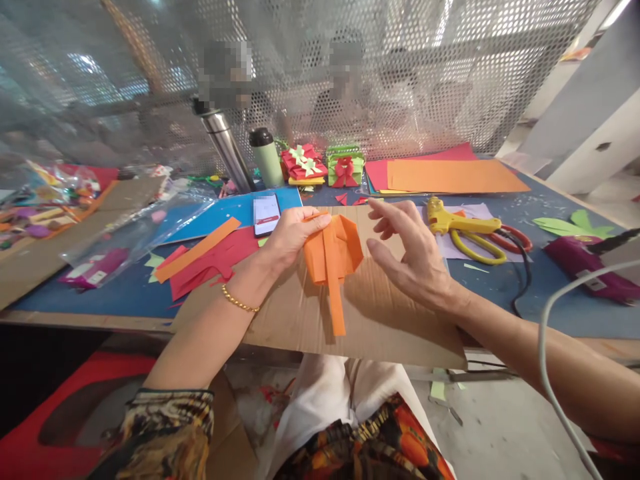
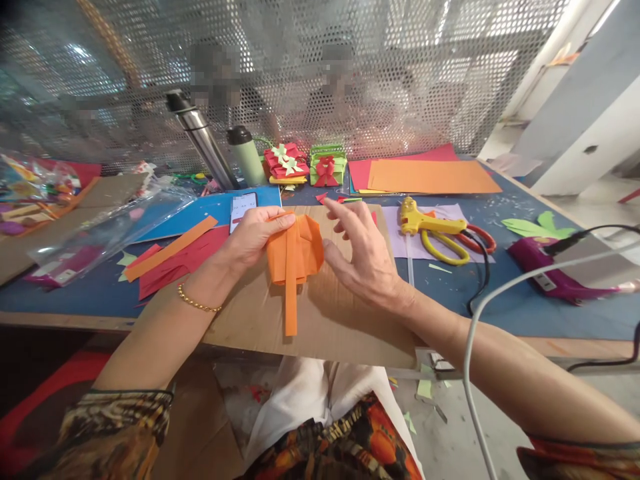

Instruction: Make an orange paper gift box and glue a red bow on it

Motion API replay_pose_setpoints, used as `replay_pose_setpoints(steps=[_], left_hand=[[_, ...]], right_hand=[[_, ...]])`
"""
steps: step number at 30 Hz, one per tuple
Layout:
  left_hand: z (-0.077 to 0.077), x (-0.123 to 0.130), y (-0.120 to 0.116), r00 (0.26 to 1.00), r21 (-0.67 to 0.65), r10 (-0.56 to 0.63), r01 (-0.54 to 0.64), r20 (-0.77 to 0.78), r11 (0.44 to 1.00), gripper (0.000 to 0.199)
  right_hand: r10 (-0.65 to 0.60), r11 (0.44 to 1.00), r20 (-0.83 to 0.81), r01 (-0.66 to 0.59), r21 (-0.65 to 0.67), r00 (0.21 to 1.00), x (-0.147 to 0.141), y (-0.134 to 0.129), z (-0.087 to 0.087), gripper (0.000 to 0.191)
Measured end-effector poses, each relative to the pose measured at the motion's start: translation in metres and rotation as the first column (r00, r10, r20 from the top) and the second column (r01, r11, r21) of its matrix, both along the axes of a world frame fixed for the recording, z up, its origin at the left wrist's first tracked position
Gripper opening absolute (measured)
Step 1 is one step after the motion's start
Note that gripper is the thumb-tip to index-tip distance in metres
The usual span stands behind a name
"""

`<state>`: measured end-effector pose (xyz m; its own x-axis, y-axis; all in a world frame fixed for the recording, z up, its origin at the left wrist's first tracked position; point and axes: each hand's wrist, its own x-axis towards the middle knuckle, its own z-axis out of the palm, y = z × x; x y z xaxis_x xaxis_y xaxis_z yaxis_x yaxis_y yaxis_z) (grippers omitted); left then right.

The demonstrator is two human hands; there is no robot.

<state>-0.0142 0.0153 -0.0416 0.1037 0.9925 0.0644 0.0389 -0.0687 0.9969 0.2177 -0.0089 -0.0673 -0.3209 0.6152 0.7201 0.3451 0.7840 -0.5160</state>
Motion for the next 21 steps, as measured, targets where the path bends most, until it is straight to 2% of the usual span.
replay_pose_setpoints(steps=[2, 3, 5, 8, 10, 12, 16, 21], left_hand=[[0.005, 0.001, -0.003, 0.999, 0.012, 0.021, -0.021, 0.039, 1.0, 0.029], [0.008, 0.002, -0.005, 0.998, 0.009, 0.025, -0.026, 0.06, 1.0, 0.029], [0.013, 0.004, -0.01, 0.996, -0.009, 0.023, -0.022, 0.085, 1.0, 0.03], [0.016, 0.009, -0.016, 0.998, -0.023, 0.02, -0.019, 0.062, 1.0, 0.031], [0.014, 0.013, -0.018, 0.999, -0.02, 0.029, -0.028, 0.029, 0.999, 0.03], [0.012, 0.016, -0.018, 0.998, -0.005, 0.065, -0.065, -0.009, 0.998, 0.028], [0.009, 0.017, -0.015, 0.982, 0.069, 0.163, -0.157, -0.096, 0.985, 0.025], [0.009, 0.017, -0.014, 0.975, 0.11, 0.183, -0.169, -0.123, 0.979, 0.025]], right_hand=[[0.011, 0.958, -0.141, -0.051, -0.283, 0.99, -0.002, 0.003, 0.001, 0.066], [0.02, 0.905, -0.204, -0.104, -0.413, 0.979, -0.003, 0.003, 0.002, 0.076], [0.056, 0.761, -0.305, -0.238, -0.604, 0.951, -0.007, 0.0, 0.006, 0.09], [0.16, 0.56, -0.405, -0.421, -0.714, 0.9, -0.014, -0.009, 0.011, 0.085], [0.2, 0.489, -0.445, -0.482, -0.727, 0.873, -0.019, -0.013, 0.011, 0.076], [0.202, 0.479, -0.453, -0.491, -0.728, 0.868, -0.024, -0.014, 0.008, 0.074], [0.175, 0.53, -0.432, -0.454, -0.716, 0.885, -0.031, -0.012, -0.001, 0.081], [0.15, 0.518, -0.398, -0.415, -0.748, 0.905, -0.031, -0.013, -0.001, 0.067]])
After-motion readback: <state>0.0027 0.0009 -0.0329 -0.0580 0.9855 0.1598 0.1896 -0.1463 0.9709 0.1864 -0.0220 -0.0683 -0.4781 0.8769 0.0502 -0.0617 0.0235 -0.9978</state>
